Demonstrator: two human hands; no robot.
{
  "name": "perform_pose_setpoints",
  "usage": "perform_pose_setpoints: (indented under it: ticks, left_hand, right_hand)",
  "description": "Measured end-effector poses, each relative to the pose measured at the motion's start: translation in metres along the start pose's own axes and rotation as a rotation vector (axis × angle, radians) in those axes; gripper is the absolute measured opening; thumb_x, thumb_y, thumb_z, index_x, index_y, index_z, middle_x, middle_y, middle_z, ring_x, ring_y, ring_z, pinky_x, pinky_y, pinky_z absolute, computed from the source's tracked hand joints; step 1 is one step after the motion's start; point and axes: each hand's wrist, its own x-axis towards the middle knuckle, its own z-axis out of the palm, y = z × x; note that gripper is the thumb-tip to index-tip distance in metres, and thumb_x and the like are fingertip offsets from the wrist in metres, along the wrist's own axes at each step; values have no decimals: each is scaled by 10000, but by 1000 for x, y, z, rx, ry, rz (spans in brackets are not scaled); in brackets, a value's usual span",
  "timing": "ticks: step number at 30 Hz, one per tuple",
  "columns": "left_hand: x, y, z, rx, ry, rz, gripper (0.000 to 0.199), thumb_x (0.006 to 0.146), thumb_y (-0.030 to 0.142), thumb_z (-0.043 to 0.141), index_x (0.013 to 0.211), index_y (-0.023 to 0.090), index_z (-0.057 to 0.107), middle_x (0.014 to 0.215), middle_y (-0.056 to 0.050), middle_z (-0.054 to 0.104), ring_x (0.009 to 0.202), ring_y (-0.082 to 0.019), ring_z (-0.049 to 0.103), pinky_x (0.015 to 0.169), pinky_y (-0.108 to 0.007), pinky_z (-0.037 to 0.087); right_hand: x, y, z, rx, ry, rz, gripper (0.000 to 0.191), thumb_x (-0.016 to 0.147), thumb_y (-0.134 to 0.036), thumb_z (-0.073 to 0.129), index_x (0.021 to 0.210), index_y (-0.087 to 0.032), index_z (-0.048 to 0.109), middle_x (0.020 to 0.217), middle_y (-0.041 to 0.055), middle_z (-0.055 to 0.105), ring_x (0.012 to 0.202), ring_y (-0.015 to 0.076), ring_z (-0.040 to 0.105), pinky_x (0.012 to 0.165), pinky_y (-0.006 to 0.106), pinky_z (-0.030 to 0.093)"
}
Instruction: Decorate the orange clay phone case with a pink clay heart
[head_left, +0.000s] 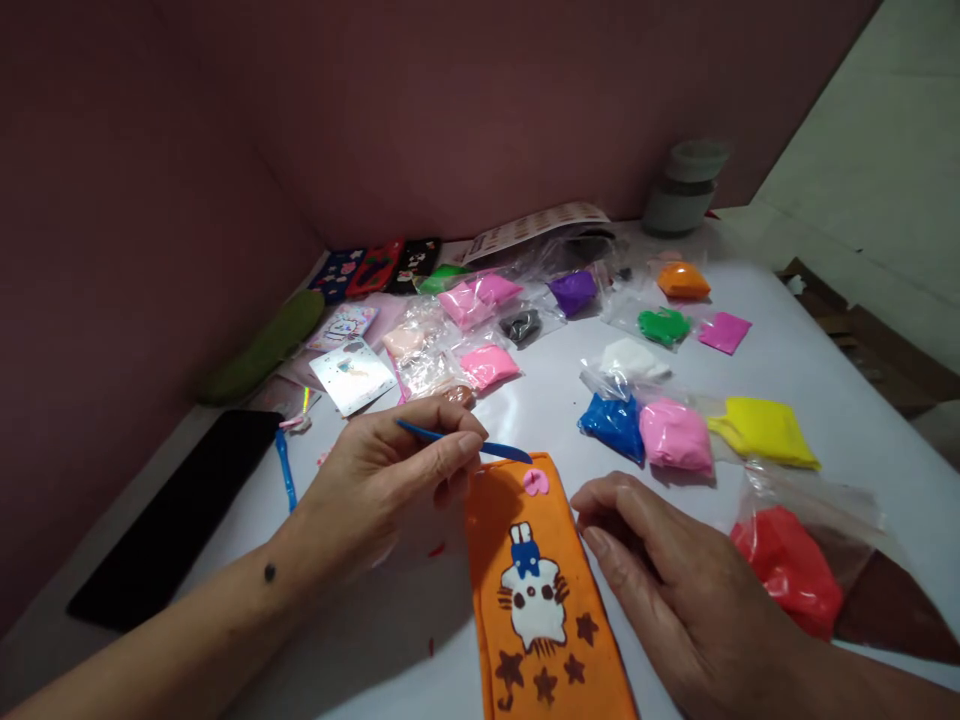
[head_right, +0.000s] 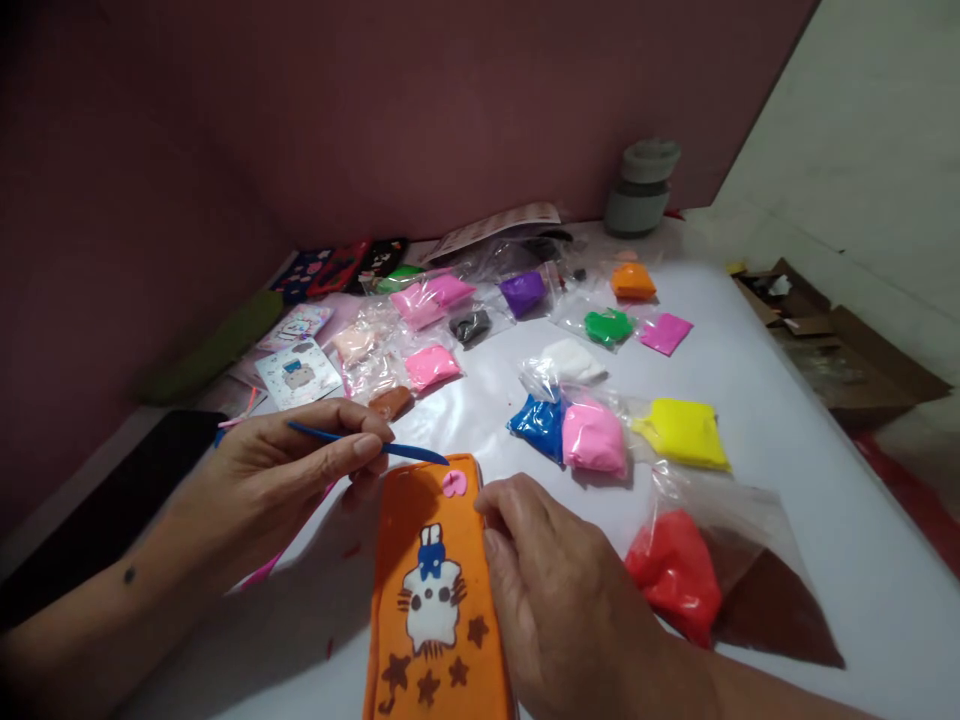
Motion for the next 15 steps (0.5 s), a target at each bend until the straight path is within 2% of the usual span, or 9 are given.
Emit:
perform_pose_setpoints:
  ticks: [4, 8, 15]
  left_hand:
    - [-2, -5, -3, 41, 10, -13, 142, 859, 318, 641, 780, 205, 676, 655, 19, 580, 591, -91, 493, 544, -198, 385]
    - [-4, -8, -6, 68, 23, -44, 151, 858, 351, 651, 798, 218, 690, 679, 15, 587, 619, -93, 501, 556, -191, 387]
    - [-9, -11, -4, -57, 3, -48, 124, 846, 358, 669, 895, 254, 716, 644, 20, 577, 588, -92, 491, 524, -183, 388]
  right_hand:
    - [2, 0, -1, -13, 22, -14, 112, 966, -197, 372, 903, -244, 452, 834, 2, 602, 721, 140, 627, 629, 272, 517]
    - [4, 1, 0, -11, 6, -31, 118, 966, -195, 367, 918, -246, 462, 832, 8, 604, 722, 144, 632, 636, 275, 527]
    - [4, 0, 0, -2, 3, -6, 109, 971, -223, 384, 892, -247, 456, 820, 8, 601, 717, 146, 640, 617, 271, 532]
